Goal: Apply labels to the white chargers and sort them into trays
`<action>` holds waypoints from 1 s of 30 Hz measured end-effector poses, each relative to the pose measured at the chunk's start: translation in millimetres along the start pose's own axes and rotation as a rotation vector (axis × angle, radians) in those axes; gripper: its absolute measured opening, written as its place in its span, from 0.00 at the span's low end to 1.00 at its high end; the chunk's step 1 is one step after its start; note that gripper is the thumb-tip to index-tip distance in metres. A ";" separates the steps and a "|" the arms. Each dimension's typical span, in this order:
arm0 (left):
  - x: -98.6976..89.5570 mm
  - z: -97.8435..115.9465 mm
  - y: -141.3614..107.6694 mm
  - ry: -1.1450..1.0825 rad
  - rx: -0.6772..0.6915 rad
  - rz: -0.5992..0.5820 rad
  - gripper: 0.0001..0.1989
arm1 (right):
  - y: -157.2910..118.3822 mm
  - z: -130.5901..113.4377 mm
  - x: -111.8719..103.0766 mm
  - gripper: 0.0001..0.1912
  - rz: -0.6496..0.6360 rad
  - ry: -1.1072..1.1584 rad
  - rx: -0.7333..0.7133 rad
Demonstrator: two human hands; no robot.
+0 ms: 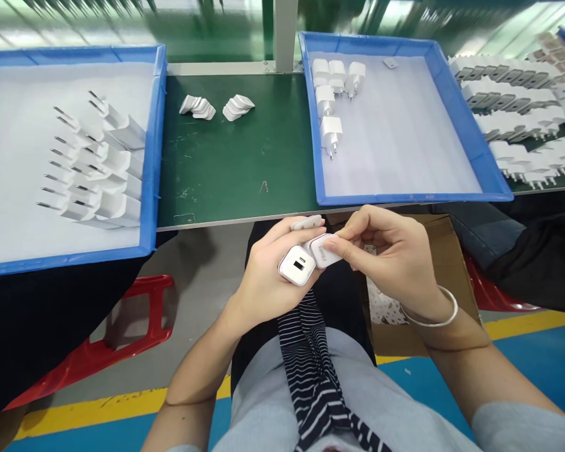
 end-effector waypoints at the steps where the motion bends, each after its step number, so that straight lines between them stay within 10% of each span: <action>1: 0.3 -0.2 -0.2 -0.003 -0.002 0.000 0.19 | -0.9 0.5 -0.3 0.14 0.004 -0.005 0.002; 30: 7.6 -9.2 1.8 -0.023 -0.043 -0.021 0.18 | -1.7 13.5 0.0 0.18 0.024 -0.028 0.082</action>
Point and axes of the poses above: each hand's wrist, its own y-axis towards the middle knuckle, its own x-axis out of the palm, z = x × y, the point moved 8 cm from there along y, towards the middle knuckle, and after that the axes turned 2 degrees about z, right-handed, at the moved point
